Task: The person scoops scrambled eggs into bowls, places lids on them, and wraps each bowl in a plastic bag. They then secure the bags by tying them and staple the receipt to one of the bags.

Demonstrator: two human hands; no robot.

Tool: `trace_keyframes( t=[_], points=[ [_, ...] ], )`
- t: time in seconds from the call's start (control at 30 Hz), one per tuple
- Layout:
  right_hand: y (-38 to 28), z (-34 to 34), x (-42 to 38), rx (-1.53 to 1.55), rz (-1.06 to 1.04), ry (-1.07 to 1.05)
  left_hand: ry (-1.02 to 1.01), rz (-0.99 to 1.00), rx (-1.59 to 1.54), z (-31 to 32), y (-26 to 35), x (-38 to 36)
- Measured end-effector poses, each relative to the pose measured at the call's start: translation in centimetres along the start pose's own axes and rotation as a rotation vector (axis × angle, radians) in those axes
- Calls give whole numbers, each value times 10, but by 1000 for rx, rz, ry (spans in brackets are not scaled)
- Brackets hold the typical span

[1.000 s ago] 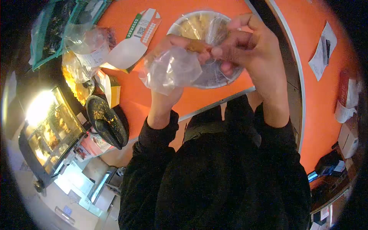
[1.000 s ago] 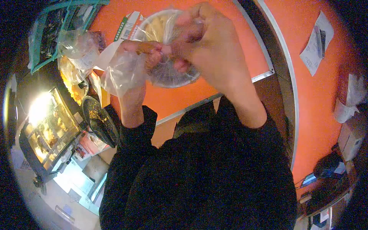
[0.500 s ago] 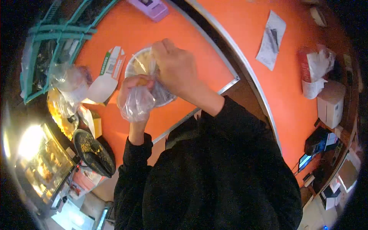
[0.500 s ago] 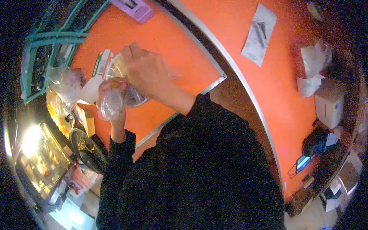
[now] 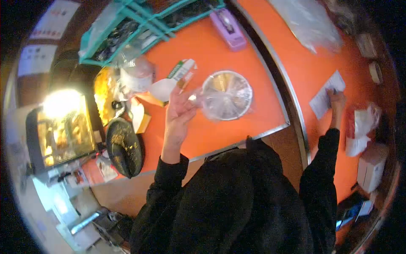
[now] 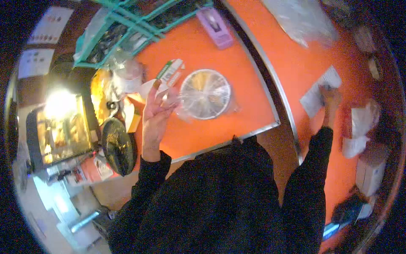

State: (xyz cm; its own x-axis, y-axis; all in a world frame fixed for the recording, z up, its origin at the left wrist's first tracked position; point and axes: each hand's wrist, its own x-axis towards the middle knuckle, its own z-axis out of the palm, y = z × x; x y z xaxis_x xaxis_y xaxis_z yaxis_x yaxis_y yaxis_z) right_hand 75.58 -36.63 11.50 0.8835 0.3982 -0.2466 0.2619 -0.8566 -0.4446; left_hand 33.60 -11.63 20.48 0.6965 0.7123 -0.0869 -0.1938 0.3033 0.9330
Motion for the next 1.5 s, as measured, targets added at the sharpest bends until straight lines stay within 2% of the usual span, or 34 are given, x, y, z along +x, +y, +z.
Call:
trace_keyframes(
  t=[0.07,0.1,0.17,0.3,0.33,0.4,0.5,0.6,0.67,0.7,0.73,0.8,0.93,1.1,1.2,1.3,1.4,1.5],
  points=[
    [28,4,8,-26,108,-61,-5,46,-86,4,10,-5],
    [53,22,22,-270,18,276,-14,67,-135,7,14,-7],
    [83,34,34,-378,-264,488,-56,58,-316,13,25,-14],
    [65,41,19,-322,-120,514,-201,65,-605,21,44,-26],
    [56,38,11,-329,-112,519,-207,76,-600,23,47,-29],
    [63,42,7,-111,-155,619,-222,93,-592,28,50,-33],
    [24,35,-14,78,23,531,-238,132,-483,36,47,-32],
    [27,41,-9,101,-243,577,-306,331,43,71,32,-15],
    [-32,33,-41,245,-323,465,-312,478,701,88,17,15],
    [-56,33,-58,394,-399,258,-307,539,1038,90,12,29],
    [-81,33,-76,544,-469,49,-180,438,1151,85,-1,37],
    [-143,19,-127,255,-564,-143,81,237,1363,69,-34,50],
    [-172,51,-157,30,-1156,-198,242,48,1162,58,-34,46],
    [-179,50,-166,-66,-1242,-220,208,-106,1067,70,-14,42],
    [-181,34,-176,-71,-1259,-262,168,-20,1038,42,-14,39],
    [-186,25,-188,-53,-1273,-270,100,-219,1058,4,22,19],
    [-192,29,-202,-11,-1332,-220,-93,-194,513,-24,17,8],
    [-199,41,-219,-53,-1396,-149,50,-24,212,-6,5,0]
  ],
)
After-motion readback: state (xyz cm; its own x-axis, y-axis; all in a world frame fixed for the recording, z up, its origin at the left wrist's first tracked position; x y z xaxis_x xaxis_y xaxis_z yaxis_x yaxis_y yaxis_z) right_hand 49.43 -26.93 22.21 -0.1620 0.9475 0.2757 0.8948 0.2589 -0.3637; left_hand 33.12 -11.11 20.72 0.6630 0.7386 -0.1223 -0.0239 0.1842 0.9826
